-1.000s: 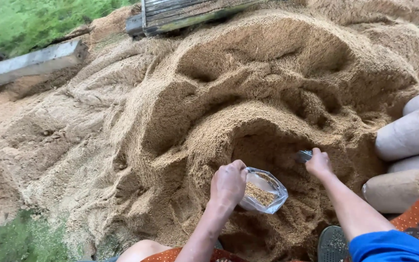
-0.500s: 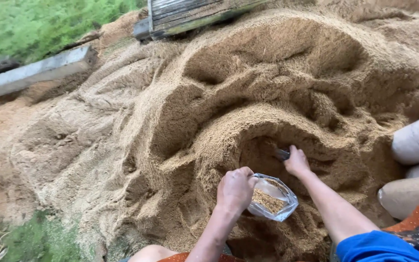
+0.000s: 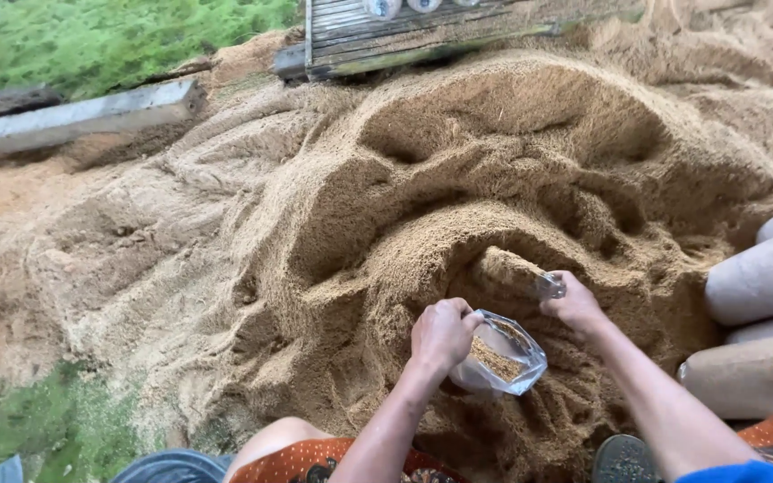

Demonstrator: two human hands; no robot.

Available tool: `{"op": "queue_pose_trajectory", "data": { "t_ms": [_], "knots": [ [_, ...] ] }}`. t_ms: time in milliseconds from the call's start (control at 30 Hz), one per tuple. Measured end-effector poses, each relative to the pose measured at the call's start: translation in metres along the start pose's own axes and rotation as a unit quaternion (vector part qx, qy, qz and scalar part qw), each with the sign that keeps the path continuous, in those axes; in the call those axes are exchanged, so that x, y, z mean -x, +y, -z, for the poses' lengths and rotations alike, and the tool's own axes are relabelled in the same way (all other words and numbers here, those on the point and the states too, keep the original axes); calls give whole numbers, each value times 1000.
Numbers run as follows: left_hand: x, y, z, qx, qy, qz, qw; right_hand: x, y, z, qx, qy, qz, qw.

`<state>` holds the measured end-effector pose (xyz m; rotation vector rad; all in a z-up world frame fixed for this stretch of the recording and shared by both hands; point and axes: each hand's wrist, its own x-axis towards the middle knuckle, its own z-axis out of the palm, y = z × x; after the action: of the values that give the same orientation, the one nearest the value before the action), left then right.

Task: Scooping grain or rice husks from a large pile into small plastic bags using a small plastic container.

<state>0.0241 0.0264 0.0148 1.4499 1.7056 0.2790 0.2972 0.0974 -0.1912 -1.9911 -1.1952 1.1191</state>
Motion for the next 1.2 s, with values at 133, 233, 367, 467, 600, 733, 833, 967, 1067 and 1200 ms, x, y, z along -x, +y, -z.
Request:
{"op": "queue_pose_trajectory", "data": {
  "t_ms": [133,233,367,467,600,733,833,967,1067,1200],
  "knots": [
    [-3,-8,-11,21,9,5,1000,20,-35,61,93,-81,39,992],
    [-9,-9,-17,49,23,1,999,51,-78,98,37,-119,44,991],
    [-9,8,-21,56,29,25,998,112,-147,128,65,-190,-5,980],
    [-8,18,-22,56,27,48,997,139,-173,140,140,-248,-33,958],
    [-6,22,-20,79,34,56,995,172,-197,134,334,-244,0,910],
    [-6,15,-22,86,43,53,994,199,-199,113,418,-202,35,885],
    [-14,1,-29,101,54,-7,993,180,-149,94,438,-138,138,877],
    [-6,4,-21,42,34,-40,998,174,-123,74,534,-17,284,796],
    [12,16,-7,-25,16,-70,997,177,-124,70,560,40,301,771],
    [-1,9,-12,-93,33,-78,992,212,-165,77,572,31,302,762]
  ]
}}
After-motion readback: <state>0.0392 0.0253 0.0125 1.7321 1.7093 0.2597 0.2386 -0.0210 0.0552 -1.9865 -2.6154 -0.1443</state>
